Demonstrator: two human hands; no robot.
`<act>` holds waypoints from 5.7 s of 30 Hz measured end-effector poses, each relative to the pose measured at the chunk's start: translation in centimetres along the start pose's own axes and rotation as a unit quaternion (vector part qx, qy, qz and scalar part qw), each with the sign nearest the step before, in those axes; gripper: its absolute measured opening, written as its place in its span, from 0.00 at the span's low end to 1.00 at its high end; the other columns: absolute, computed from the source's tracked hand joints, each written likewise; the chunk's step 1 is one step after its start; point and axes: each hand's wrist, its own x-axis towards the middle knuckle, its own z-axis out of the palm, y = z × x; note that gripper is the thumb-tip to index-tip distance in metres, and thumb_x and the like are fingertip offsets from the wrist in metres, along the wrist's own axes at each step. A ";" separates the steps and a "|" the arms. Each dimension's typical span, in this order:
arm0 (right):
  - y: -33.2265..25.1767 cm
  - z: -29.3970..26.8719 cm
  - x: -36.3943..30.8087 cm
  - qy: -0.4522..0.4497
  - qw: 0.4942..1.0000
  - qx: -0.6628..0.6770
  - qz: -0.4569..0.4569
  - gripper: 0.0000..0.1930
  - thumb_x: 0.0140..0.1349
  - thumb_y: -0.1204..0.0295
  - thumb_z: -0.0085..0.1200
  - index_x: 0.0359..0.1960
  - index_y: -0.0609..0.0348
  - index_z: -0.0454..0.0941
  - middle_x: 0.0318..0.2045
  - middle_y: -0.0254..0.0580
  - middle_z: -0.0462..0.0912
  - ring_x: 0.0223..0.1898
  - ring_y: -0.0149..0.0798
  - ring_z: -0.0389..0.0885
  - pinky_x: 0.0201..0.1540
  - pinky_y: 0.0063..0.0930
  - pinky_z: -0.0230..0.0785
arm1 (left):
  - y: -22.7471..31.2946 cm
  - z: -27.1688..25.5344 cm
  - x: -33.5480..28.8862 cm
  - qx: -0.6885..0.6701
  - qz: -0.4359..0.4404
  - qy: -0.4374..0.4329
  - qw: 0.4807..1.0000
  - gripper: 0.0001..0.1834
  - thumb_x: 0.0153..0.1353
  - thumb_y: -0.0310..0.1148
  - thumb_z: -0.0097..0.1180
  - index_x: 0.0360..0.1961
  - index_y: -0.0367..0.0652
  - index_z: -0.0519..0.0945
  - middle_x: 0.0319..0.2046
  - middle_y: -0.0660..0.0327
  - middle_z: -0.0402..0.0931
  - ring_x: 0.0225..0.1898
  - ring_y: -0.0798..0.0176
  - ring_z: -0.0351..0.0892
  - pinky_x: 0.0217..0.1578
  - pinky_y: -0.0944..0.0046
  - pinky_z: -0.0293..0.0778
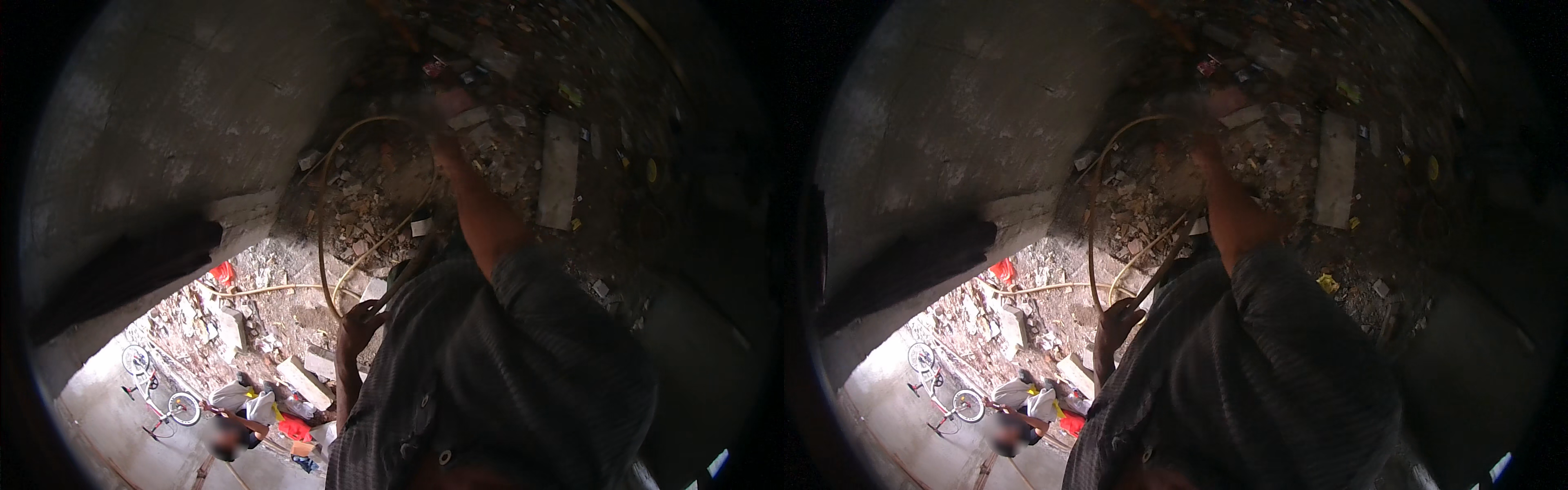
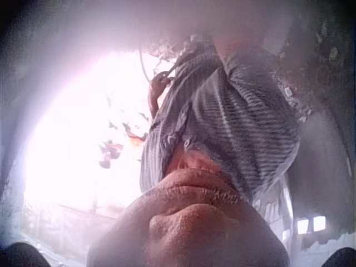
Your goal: The person holds a hose and sprays water onto a debris-covered floor and walls inside a construction site. The person moves around the room, directing the water stream across different areas while another worker is visible in the background.
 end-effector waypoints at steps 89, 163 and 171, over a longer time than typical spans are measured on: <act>3.4 24.9 -52.6 0.576 0.370 0.255 0.683 0.10 0.55 0.64 0.43 0.32 0.51 0.76 0.35 0.39 0.77 0.42 0.39 0.74 0.41 0.35 0.70 | 23.4 18.2 22.9 0.596 0.371 -0.398 0.590 0.32 0.56 0.57 0.45 0.38 0.33 0.78 0.30 0.50 0.78 0.33 0.56 0.75 0.34 0.58 0.68; 22.7 2.0 -17.8 0.336 0.682 0.475 0.444 0.12 0.58 0.66 0.46 0.34 0.64 0.74 0.20 0.50 0.78 0.19 0.46 0.76 0.18 0.44 0.69 | 19.4 -7.2 18.5 0.510 0.256 -0.402 0.716 0.27 0.53 0.56 0.51 0.32 0.39 0.80 0.22 0.49 0.75 0.25 0.50 0.75 0.29 0.55 0.69; 22.2 2.3 -10.7 -0.023 0.949 -0.142 0.280 0.05 0.44 0.71 0.56 0.24 0.55 0.82 0.25 0.42 0.82 0.29 0.41 0.81 0.29 0.43 0.71 | 19.3 -9.5 19.0 0.496 0.264 -0.354 0.748 0.28 0.53 0.59 0.48 0.30 0.41 0.79 0.25 0.49 0.76 0.32 0.45 0.75 0.33 0.51 0.68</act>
